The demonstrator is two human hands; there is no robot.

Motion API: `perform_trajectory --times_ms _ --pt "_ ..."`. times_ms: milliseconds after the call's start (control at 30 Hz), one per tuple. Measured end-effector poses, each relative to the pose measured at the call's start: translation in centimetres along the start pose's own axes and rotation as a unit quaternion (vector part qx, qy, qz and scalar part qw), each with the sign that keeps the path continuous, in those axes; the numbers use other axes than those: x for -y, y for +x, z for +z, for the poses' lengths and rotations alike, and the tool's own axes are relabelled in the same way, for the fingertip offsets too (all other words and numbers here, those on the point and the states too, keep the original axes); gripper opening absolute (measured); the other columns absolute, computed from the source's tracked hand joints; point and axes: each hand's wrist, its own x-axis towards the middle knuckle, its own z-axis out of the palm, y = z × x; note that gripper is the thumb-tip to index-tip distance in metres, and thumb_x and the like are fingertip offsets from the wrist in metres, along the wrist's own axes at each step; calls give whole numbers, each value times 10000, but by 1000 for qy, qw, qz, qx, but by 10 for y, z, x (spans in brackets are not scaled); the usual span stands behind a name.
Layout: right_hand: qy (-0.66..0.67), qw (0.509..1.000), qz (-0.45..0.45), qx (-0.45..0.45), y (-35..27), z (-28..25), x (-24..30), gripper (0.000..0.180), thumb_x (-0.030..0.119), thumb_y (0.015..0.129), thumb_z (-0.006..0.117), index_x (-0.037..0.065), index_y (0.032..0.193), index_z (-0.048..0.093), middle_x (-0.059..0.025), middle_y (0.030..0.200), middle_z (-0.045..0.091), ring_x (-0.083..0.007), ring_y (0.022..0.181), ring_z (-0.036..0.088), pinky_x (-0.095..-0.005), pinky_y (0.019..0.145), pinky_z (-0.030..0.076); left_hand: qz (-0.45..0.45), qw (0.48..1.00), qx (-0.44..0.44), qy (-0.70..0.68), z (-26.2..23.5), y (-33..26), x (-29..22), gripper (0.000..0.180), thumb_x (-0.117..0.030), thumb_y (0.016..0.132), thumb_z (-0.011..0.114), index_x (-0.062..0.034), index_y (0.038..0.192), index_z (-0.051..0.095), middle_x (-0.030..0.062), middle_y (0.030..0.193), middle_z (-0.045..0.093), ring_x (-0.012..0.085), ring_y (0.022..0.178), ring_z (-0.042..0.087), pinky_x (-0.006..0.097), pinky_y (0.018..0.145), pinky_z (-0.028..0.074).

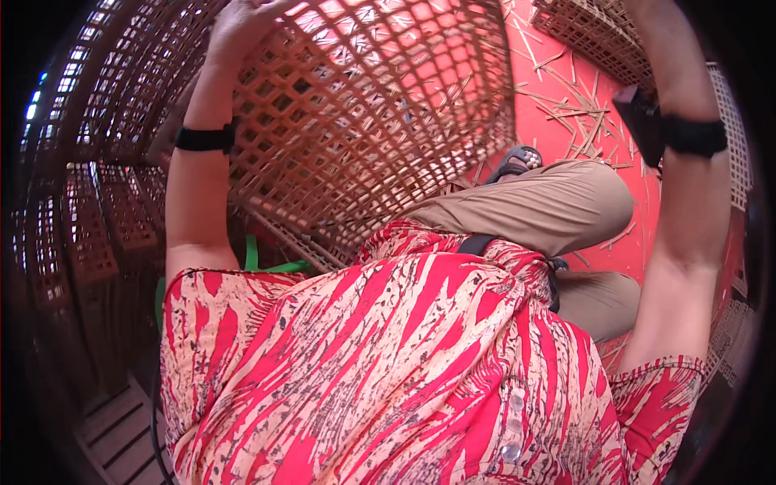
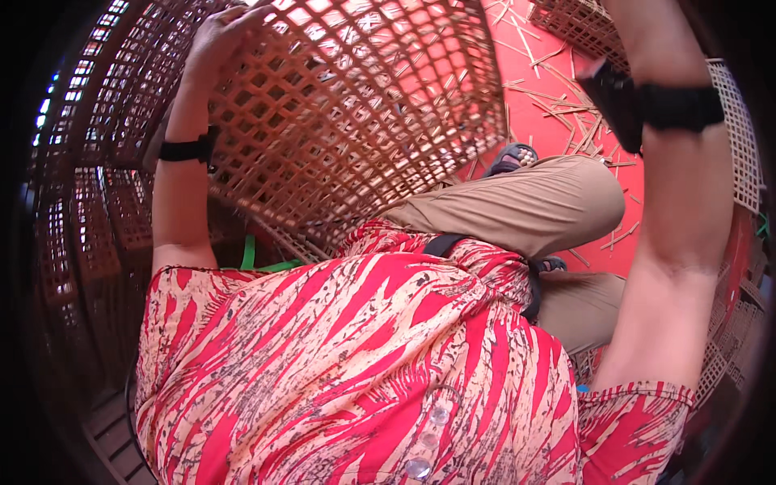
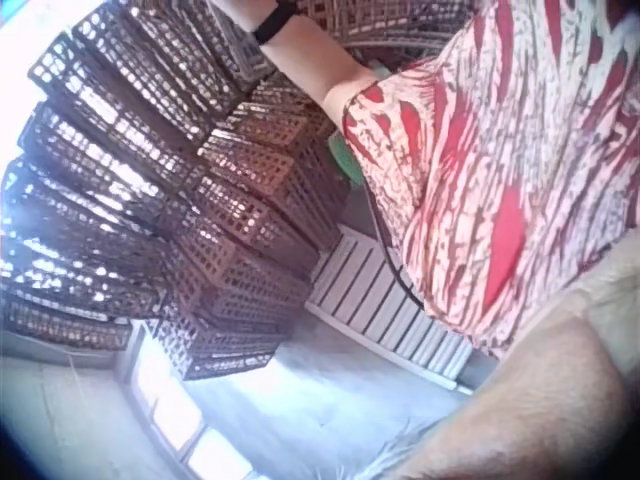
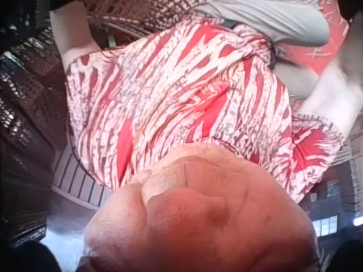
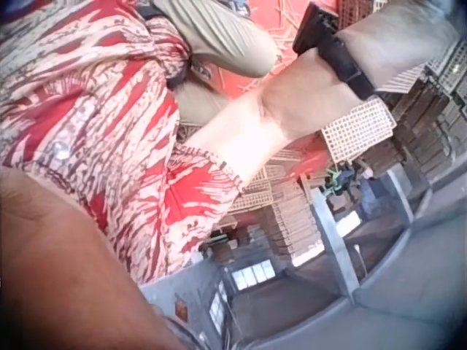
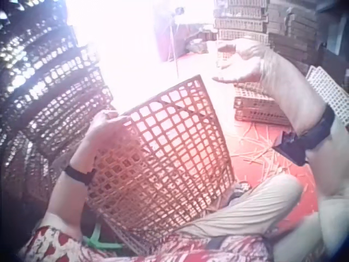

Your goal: The recorder is weaving and assembling a wooden or bamboo furniture frame using weaving strips, a pneumatic staple gun, and pliers.

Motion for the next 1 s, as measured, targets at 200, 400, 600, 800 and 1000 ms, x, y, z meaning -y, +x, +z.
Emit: perform_trajectory --times_ms 200,400,600,800,1000 --pt "18 999 49 3 23 -12 -15 502 257 1055 559 -64 1430 467 -229 1446 533 -349 1323 545 -477 1084 505 27 955 -127 266 -51 46 143 493 -556 908 716 -68 961 766 138 770 703 132 664 604 355 649 494" --pt "59 989 117 70 17 -13 -41 422 152 1032 590 -56 1381 478 -267 1391 564 -354 1230 630 -421 1048 552 -150 934 -148 290 -63 19 240 597 -659 889 660 -86 1013 774 188 952 733 340 900 704 444 798 524" --pt "79 991 105 15 -9 -4 -57 422 151 1028 601 -51 1378 483 -255 1430 533 -353 1304 578 -439 1059 549 -136 846 -269 440 -49 26 265 640 -563 850 737 -89 1277 686 249 1155 706 426 1076 675 502 941 540" --pt "50 994 97 -6 -12 -11 -43 450 157 1064 528 -55 1452 443 -236 1501 484 -336 1386 512 -435 1104 511 -193 863 -349 310 38 -72 280 478 -406 845 757 -66 1177 706 227 1224 631 396 1116 621 520 991 484" --pt "86 985 149 29 -1 -23 -55 429 150 1061 528 -67 1426 466 -229 1504 483 -348 1405 488 -449 1126 493 -104 942 -198 249 190 -155 229 468 -388 825 794 -72 1149 674 143 1140 617 358 1089 580 509 944 449"
